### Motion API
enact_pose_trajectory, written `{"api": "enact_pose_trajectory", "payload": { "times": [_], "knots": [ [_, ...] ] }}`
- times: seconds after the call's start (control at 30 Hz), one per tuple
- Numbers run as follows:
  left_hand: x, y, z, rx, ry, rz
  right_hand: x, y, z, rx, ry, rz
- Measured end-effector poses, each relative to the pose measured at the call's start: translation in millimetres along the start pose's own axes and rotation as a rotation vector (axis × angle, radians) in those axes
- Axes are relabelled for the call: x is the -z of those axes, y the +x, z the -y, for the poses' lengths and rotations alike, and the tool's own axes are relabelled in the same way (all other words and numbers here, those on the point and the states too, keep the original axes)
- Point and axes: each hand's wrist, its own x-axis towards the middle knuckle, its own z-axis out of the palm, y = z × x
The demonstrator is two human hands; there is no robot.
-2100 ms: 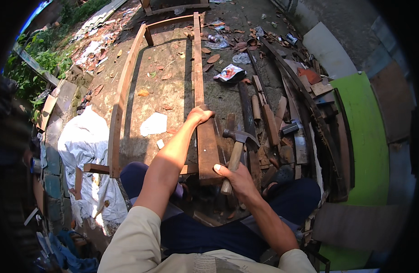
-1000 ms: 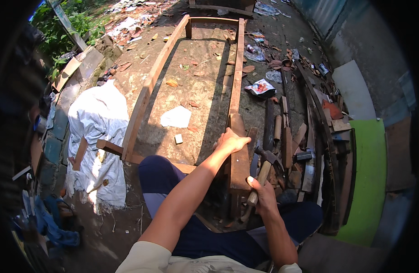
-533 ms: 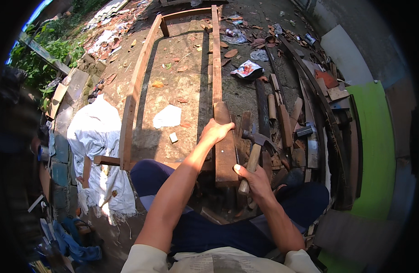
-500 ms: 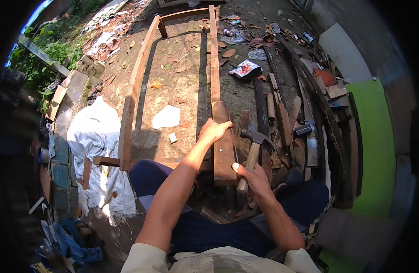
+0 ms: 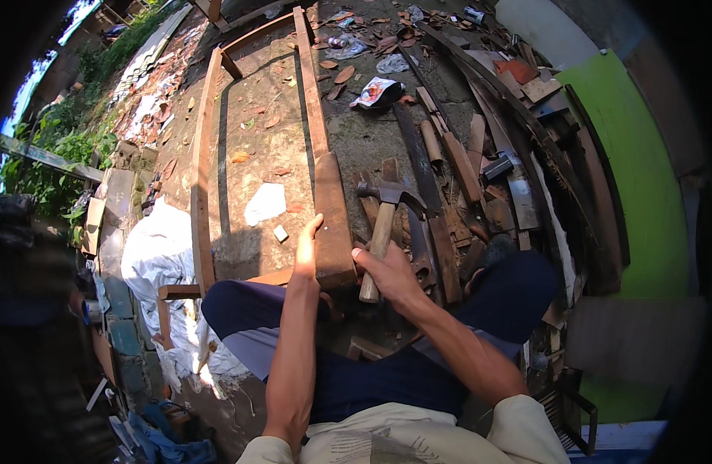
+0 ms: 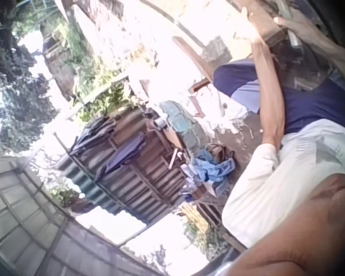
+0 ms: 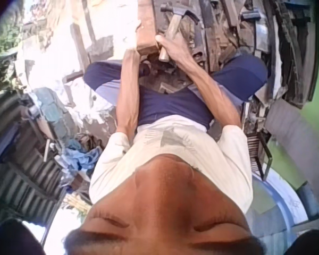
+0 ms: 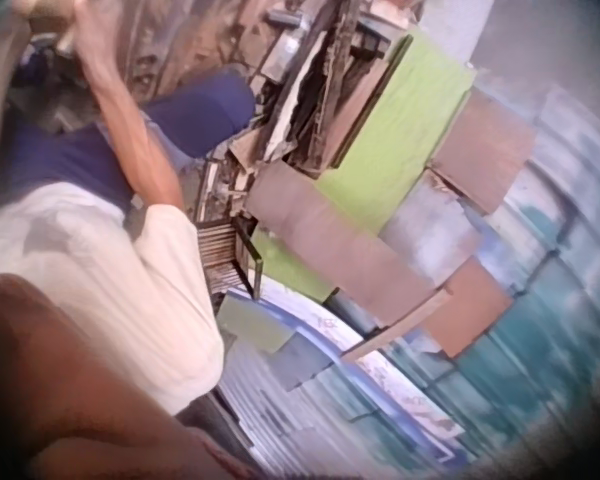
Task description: The person sits on the ground and uses a hammer to drive nails into a wooden plank. The person repeatedly positions nails and strikes them with the hammer, occasionally adjusting the plank's position.
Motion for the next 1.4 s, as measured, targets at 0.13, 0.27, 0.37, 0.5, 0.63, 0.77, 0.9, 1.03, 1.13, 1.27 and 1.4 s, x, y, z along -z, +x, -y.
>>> {"api": "enact_pose_trajectory", "payload": {
  "times": [0.13,0.27,0.37,0.5,0.63,0.77,0.9,1.03,1.13,1.27,1.4],
  "knots": [
    [1.1,-4.3,4.4,-0.002,-0.03,0.022,-10.5,-16.6,19.7,0.043,-0.004,-0.04],
    [12.5,3.5,10.2,0.019,-0.22,0.142,-12.9,-20.8,22.6,0.073,0.061,0.009],
    [23.2,8.0,14.8,0.0,-0.157,0.211,-9.9,-17.8,24.1,-0.047,0.064,0.045],
    [18.3,10.0,12.8,0.009,-0.208,0.194,-5.4,-11.6,15.8,-0.025,0.022,0.058],
    [14.4,7.0,13.7,-0.057,-0.178,0.28,-2.7,-5.5,9.3,0.012,-0.02,0.082],
    [20.9,-1.9,21.3,-0.119,-0.15,0.324,-4.6,-9.2,15.9,0.016,-0.012,0.059],
    [5.7,-37.6,48.3,-0.324,0.163,0.109,-2.3,-9.1,15.0,0.033,-0.036,0.017],
    [0.4,-64.7,50.5,-0.47,0.357,0.105,1.5,-9.8,21.0,-0.037,-0.124,-0.014],
    [-1.5,-69.3,46.5,-0.546,0.548,0.058,-4.3,-12.0,20.8,0.028,0.004,0.026],
    [9.6,-56.5,52.9,-0.578,0.652,-0.082,-12.6,-18.6,29.0,-0.018,0.081,0.041],
    [4.2,-48.9,63.9,-0.619,0.561,-0.077,-5.7,-13.4,21.6,-0.038,0.061,0.019]
  ]
}}
